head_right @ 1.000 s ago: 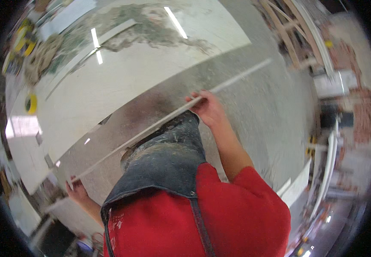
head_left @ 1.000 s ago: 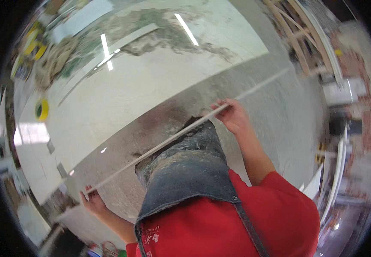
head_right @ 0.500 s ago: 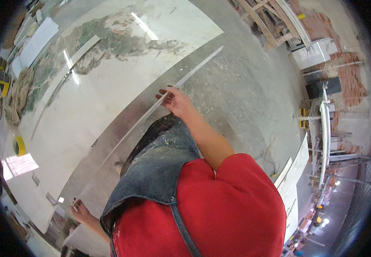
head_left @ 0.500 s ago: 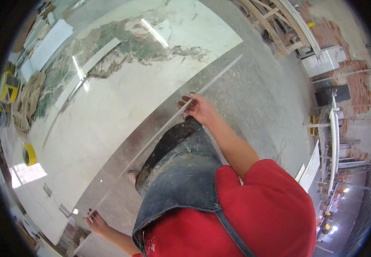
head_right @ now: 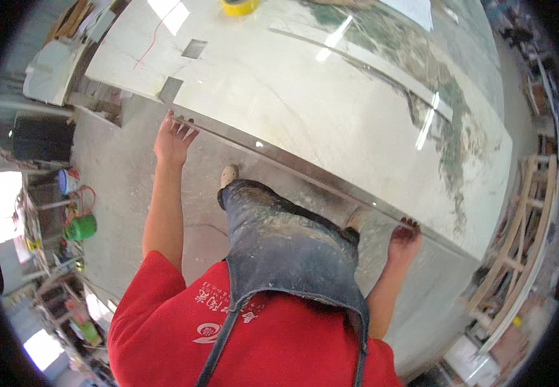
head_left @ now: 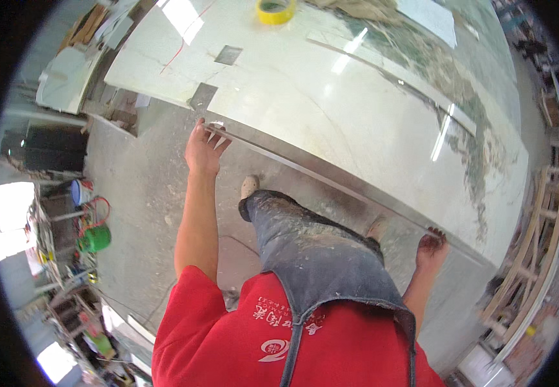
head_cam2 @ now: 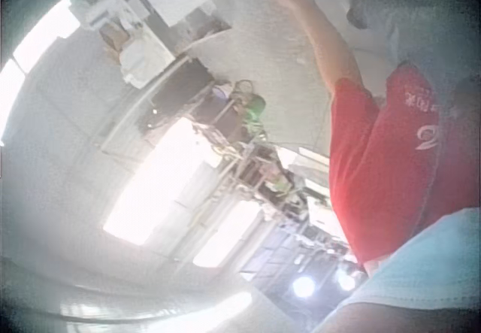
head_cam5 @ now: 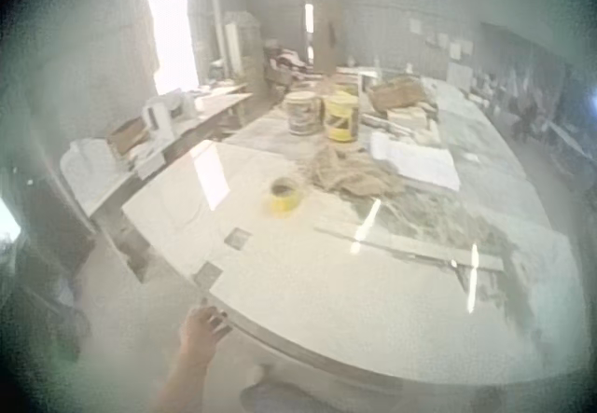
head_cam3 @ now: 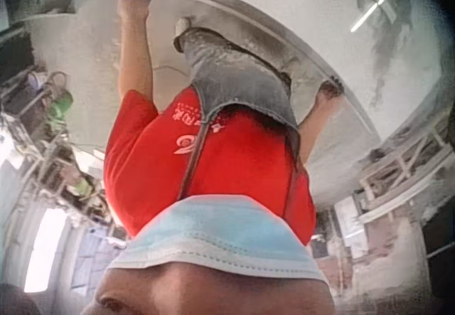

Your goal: The person applies yellow tape to the edges of large white panels, then lifts and repositions them on a workbench. A coworker briefly assists by handing over a panel. The person continues taping and aligning the panels.

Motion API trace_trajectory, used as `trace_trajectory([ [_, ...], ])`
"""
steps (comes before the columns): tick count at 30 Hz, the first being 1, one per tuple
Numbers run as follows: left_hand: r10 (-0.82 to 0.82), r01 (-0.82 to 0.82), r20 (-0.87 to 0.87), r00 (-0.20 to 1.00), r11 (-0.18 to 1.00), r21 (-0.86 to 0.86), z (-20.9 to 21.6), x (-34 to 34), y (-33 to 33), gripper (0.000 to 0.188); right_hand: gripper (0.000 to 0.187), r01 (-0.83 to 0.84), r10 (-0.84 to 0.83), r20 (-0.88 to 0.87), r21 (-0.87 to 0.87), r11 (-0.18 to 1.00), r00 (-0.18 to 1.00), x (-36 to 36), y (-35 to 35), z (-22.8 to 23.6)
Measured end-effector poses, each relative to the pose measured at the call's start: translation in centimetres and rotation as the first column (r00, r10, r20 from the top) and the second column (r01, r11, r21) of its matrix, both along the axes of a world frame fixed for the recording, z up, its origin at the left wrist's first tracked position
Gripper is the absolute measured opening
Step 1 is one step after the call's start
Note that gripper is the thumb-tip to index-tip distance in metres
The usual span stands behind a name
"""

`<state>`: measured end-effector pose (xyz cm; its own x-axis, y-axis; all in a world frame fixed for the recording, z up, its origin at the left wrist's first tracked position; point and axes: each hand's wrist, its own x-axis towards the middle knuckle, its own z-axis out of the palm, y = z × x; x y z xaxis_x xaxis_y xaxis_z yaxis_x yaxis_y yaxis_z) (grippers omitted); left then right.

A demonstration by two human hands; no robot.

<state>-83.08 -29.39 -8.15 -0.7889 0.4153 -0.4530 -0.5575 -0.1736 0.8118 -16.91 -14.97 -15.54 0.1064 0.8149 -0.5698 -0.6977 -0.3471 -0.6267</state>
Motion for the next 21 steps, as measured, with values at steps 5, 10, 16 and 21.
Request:
trace_trajectory([
  [5, 0.002, -0.005, 0.046, 0.999, 0.997, 0.080, 1.0, -0.2, 0.0, 0.058, 0.020, 0.055, -0.057, -0.053, -0.024, 0.998, 0.997, -2.4, 0.2, 1.9],
  [10, -0.026, 0.026, -0.014, 1.000, 0.997, 0.071, 1.9, 1.0, 1.2, 0.059, 0.023, 0.055, -0.052, -0.111, 0.030, 0.998, 0.992, -4.8, 0.1, 4.2],
  [16, 0.015, -0.012, -0.077, 0.997, 0.999, 0.035, 2.7, 1.9, 2.0, 0.062, 0.022, 0.000, 0.011, -0.118, 0.099, 0.995, 0.993, -4.3, 0.1, 4.1],
  [21, -0.009, 0.012, -0.087, 0.996, 0.999, 0.034, 2.9, 2.0, 2.5, 0.064, 0.022, -0.050, 0.088, -0.178, 0.212, 0.976, 0.980, -1.6, 0.2, 3.2],
])
